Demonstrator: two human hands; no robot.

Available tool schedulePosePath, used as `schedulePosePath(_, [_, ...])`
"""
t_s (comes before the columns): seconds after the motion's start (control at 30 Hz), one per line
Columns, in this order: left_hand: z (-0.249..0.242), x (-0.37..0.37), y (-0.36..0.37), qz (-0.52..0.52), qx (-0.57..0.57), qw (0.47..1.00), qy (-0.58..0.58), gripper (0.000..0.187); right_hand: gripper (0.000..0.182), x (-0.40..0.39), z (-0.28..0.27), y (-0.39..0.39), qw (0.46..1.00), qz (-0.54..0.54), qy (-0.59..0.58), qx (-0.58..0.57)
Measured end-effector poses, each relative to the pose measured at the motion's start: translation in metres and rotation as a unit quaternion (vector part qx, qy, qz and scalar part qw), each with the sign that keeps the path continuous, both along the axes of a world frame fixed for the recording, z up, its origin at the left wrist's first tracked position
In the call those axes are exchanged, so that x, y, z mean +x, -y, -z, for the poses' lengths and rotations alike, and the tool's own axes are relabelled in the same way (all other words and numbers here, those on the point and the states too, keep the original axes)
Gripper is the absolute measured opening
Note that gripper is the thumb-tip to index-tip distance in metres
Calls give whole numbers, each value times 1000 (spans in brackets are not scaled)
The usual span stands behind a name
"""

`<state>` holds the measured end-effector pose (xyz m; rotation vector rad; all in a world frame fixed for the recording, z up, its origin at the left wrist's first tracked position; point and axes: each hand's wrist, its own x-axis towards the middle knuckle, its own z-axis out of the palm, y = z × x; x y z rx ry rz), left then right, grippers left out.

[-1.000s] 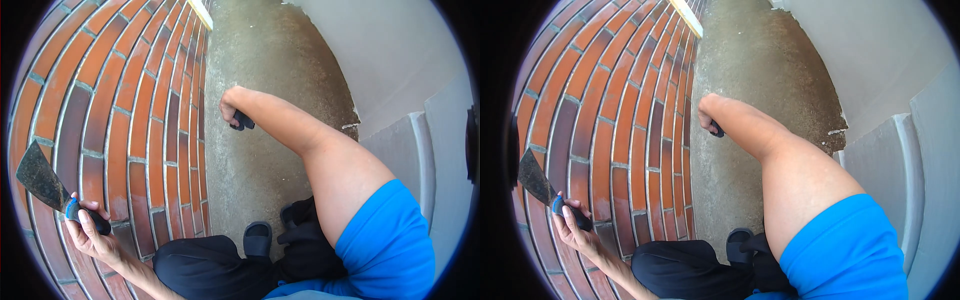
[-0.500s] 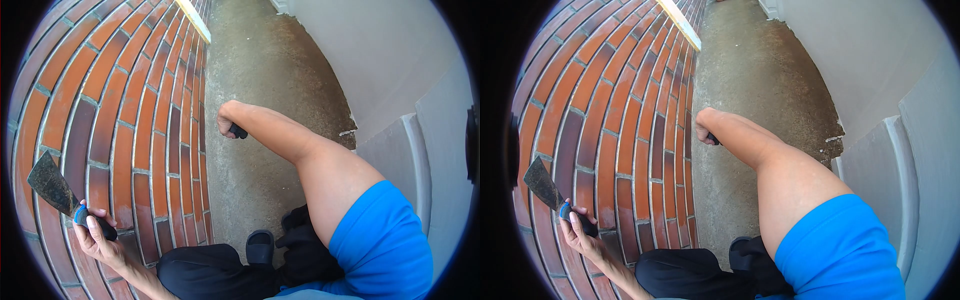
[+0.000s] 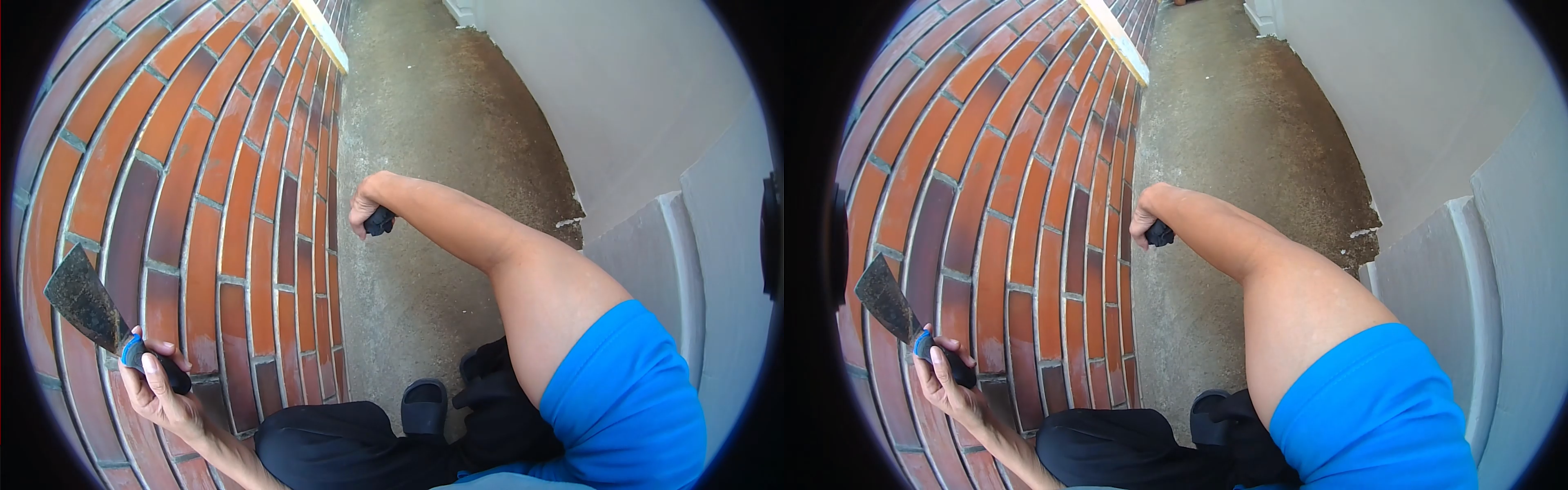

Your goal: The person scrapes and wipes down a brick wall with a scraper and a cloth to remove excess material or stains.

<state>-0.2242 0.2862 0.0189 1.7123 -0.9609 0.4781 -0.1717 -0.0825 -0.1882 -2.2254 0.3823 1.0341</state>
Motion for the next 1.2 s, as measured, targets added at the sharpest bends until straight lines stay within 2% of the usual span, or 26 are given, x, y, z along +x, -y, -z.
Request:
schedulePosePath(0.03, [0, 0, 0, 0, 0, 1000, 0, 33, 29, -4, -5, -2, 999, 46, 3, 24])
schedulePosePath(0.13, [0, 0, -1, 3, -2, 1000, 0, 32, 33, -1, -4, 0, 995, 86, 18, 56])
schedulePosePath(0.23, [1, -1, 0, -6, -6, 1000, 2, 32, 32, 11, 7, 4, 998, -3, 0, 62])
schedulePosePath(0.33, [1, -1, -2, -2, -12, 1000, -8, 32, 32, 16, 15, 4, 996, -81, 26, -9])
schedulePosePath(0.37, [1, 0, -2, -4, -12, 1000, -8, 32, 34, 8, 6, 3, 997, -72, 34, -7])
schedulePosePath(0.5, [1, 1, -1, -14, -12, 1000, 1, 32, 36, 30, 40, 7, 989, -140, 37, -20])
schedulePosePath(0.57, [1, 0, -1, -24, -13, 1000, 3, 31, 37, 22, 28, 5, 987, -153, 38, -19])
schedulePosePath(0.73, [1, 3, -3, -52, -10, 999, -14, 25, 40, 6, 5, -3, 1000, -6, 28, 6])
schedulePosePath(0.9, [4, 9, -12, -2, -23, 999, -32, 21, 42, 5, -2, -4, 994, 91, 14, 63])
schedulePosePath(1.0, [3, 9, -12, 13, -22, 999, -26, 21, 41, 10, 6, 0, 997, 32, -4, 65])
schedulePosePath(1.2, [4, 12, -17, 15, -12, 1000, -17, 21, 37, 13, 14, 0, 998, -10, -10, 66])
